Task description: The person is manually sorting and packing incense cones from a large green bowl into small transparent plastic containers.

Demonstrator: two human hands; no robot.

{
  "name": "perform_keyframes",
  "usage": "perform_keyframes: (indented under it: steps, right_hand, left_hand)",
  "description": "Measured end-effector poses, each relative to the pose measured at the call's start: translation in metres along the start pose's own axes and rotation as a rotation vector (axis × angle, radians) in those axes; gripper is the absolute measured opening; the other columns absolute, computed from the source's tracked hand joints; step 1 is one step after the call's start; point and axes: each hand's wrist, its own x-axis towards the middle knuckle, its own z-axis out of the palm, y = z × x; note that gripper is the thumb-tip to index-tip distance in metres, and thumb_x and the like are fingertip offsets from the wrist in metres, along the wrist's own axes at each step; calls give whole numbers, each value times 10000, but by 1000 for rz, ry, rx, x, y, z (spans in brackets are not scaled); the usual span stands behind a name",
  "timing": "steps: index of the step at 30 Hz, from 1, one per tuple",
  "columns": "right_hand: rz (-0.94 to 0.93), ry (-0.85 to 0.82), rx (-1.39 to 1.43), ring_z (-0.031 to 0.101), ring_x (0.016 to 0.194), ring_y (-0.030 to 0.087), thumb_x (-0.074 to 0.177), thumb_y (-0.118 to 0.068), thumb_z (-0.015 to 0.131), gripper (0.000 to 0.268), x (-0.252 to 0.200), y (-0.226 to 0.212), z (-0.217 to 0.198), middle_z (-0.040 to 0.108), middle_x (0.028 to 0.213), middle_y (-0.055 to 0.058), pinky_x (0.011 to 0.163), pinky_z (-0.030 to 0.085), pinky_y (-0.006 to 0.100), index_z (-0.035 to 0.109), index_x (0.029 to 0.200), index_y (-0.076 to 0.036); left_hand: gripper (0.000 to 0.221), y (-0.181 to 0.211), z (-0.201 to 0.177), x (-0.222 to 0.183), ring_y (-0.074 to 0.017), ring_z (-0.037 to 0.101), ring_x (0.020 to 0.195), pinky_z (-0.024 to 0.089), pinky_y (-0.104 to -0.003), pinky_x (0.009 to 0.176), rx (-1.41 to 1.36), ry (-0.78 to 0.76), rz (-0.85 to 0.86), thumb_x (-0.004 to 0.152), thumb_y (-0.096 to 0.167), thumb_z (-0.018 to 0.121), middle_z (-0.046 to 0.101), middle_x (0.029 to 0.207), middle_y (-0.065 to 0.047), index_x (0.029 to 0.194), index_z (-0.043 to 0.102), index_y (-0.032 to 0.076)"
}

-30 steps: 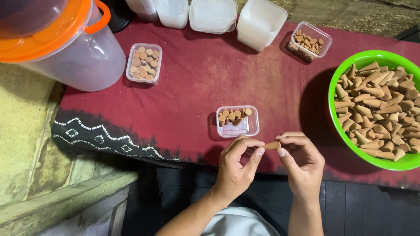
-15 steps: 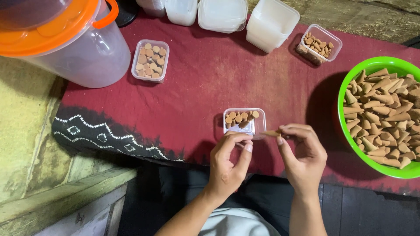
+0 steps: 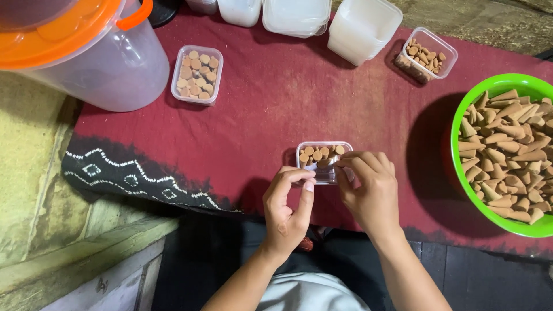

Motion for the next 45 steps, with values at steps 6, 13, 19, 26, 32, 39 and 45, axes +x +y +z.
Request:
perform_keyframes:
  steps: [6,13,19,26,32,39,45]
  right_hand:
    - [14,-13,-79,541,890,223,916,-123,779,87,0,0,5,714,1029,-51,745,355,372,746,988,-158]
    - [-22,0,-93,557,920,239,911,-107,785,96,1,2,11,711,1032,-43,746,355,392,732,979,-150]
    - [-30,3,-111,525,892,240,913,-115,786,101,1,3,14,693,992,-59,733,341,397,741,983,-173]
    - [-27,25,-116,541,957,272,887,-86,781,139,1,5,14,645,1089,18,752,372,417,756,1008,-150]
    - [-32,21,-121,543,937,289,881,-74,776,125,4,11,18,610,1068,61,746,376,434,755,996,-118]
    - [-12,4,-95,524,894,270,918,-155,760,100,4,10,15,624,1007,7,741,355,419,762,1018,-156]
    - [-5,-1,-92,523,906,255,916,-137,765,133,3,12,16,641,986,-7,736,344,403,771,1048,-152]
  left_hand:
    - [121,-3,-2,1,-218,647,878,553,-308,824,7,7,6,1008,88,539,658,945,-102,1012,637,17]
    - [125,-2,-4,1,-214,638,879,546,-300,814,-6,12,-6,1012,88,542,651,948,-100,1024,644,16]
    - [129,-3,-5,-1,-215,648,892,556,-300,818,-5,13,6,1015,92,540,661,958,-101,1023,648,21]
    - [132,-2,-4,-1,-218,650,891,557,-302,819,5,17,7,1014,102,542,664,957,-100,1015,646,20]
    - [137,-4,-4,-3,-214,654,905,558,-300,825,4,14,0,1014,101,545,673,972,-101,1026,653,19]
    - [141,-3,-5,-2,-217,651,891,535,-306,823,16,19,0,1022,110,534,672,963,-97,1011,646,26]
    - [123,-6,-2,-3,-218,664,902,559,-305,832,7,15,-3,1013,91,544,673,968,-100,1014,649,27]
